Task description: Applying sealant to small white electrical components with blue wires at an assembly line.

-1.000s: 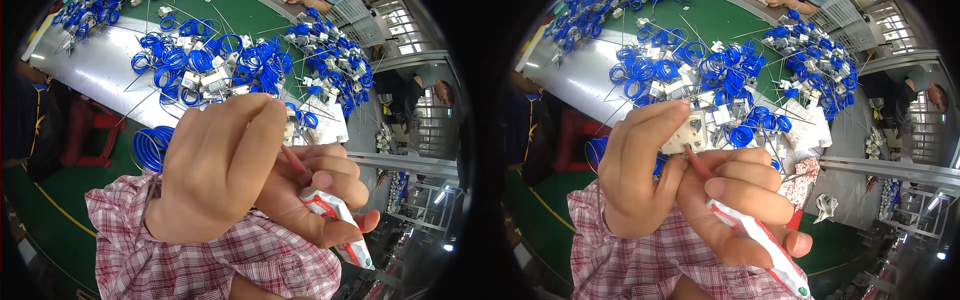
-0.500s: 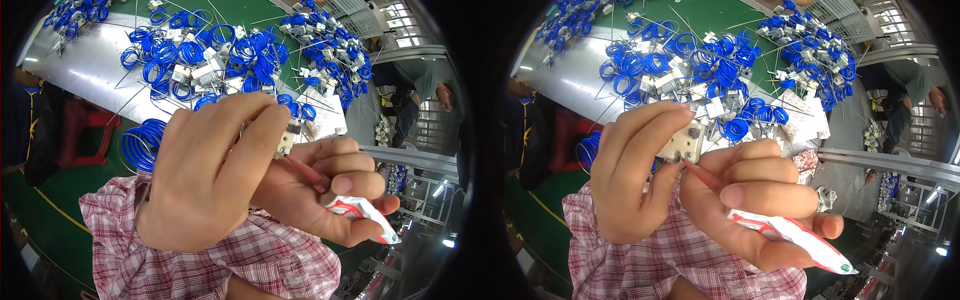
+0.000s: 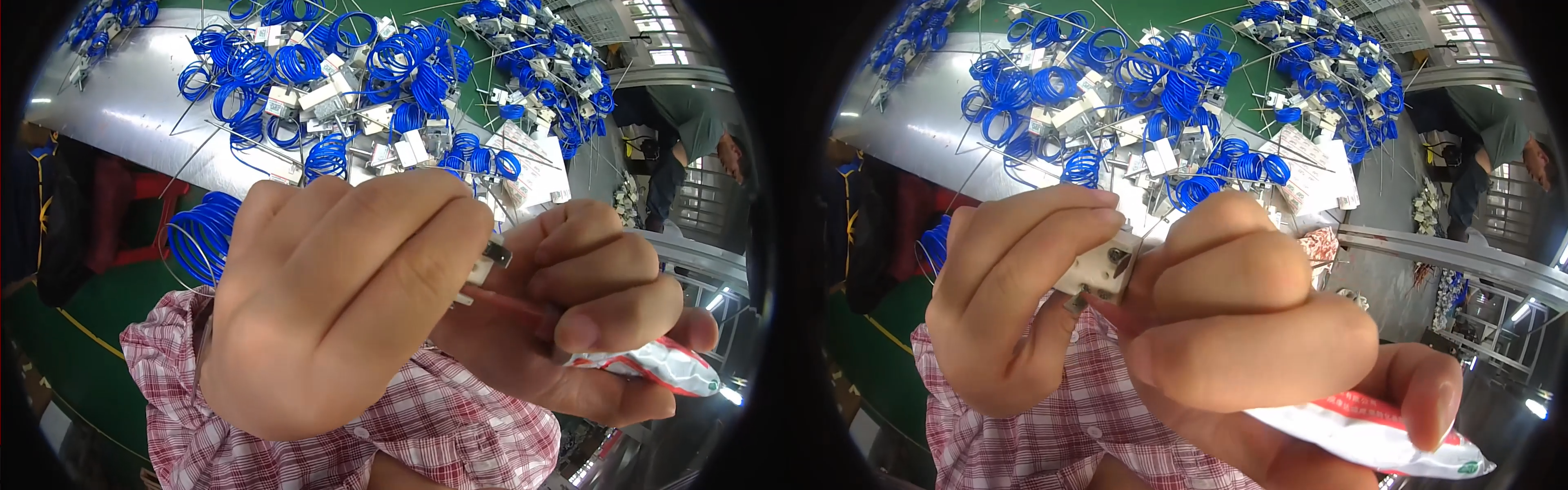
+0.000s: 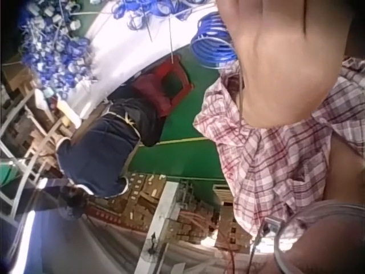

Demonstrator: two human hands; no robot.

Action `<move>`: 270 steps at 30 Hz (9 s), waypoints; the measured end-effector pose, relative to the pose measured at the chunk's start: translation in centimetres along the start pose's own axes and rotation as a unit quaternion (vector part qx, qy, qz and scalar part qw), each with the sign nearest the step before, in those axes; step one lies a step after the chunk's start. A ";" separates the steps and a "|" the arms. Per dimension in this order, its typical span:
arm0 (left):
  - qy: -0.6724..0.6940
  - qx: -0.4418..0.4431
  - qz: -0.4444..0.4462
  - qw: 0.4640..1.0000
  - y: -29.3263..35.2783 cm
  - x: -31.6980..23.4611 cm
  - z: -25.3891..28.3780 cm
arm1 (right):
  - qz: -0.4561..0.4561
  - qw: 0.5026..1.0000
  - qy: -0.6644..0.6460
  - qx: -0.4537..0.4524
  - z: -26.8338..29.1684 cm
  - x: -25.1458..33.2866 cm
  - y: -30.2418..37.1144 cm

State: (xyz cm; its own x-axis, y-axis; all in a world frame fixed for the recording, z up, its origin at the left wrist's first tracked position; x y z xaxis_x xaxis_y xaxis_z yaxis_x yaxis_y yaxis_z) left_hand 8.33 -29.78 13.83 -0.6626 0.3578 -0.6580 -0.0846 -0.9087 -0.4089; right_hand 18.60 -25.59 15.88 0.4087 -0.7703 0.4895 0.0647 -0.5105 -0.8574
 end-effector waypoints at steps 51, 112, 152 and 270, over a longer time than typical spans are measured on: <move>-0.034 -0.022 -0.016 0.999 0.1 0.4 0.0 | 0.026 0.994 0.055 0.090 -1.8 -0.5 0.1; -0.501 -0.118 -0.043 0.856 -20.3 40.8 25.2 | -0.047 0.951 -0.011 -0.305 2.9 -9.6 -5.2; 0.294 0.181 -0.191 0.919 -8.1 9.4 5.6 | -0.016 0.914 0.010 -0.405 7.8 -3.4 -2.0; 0.018 -0.182 0.164 0.969 -24.8 34.8 28.4 | 0.033 0.870 0.225 -0.438 6.9 0.6 -4.8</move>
State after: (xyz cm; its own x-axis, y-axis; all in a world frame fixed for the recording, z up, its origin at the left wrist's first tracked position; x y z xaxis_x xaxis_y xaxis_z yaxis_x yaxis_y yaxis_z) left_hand -33.78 -0.88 19.02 -0.5817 0.0754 -0.8099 0.3991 -0.8412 -0.3649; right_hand 24.81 -20.95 19.17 -0.0255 -0.7794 0.6260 -0.7442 -0.4033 -0.5324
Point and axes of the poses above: each hand's wrist, its own y-axis away from the middle knuckle, its own z-axis out of the back of the hand, x = y × z, the point moved 5 cm from there along -y, towards the middle knuckle, and after that the axes turned 9 degrees about x, right-handed, at the moved point
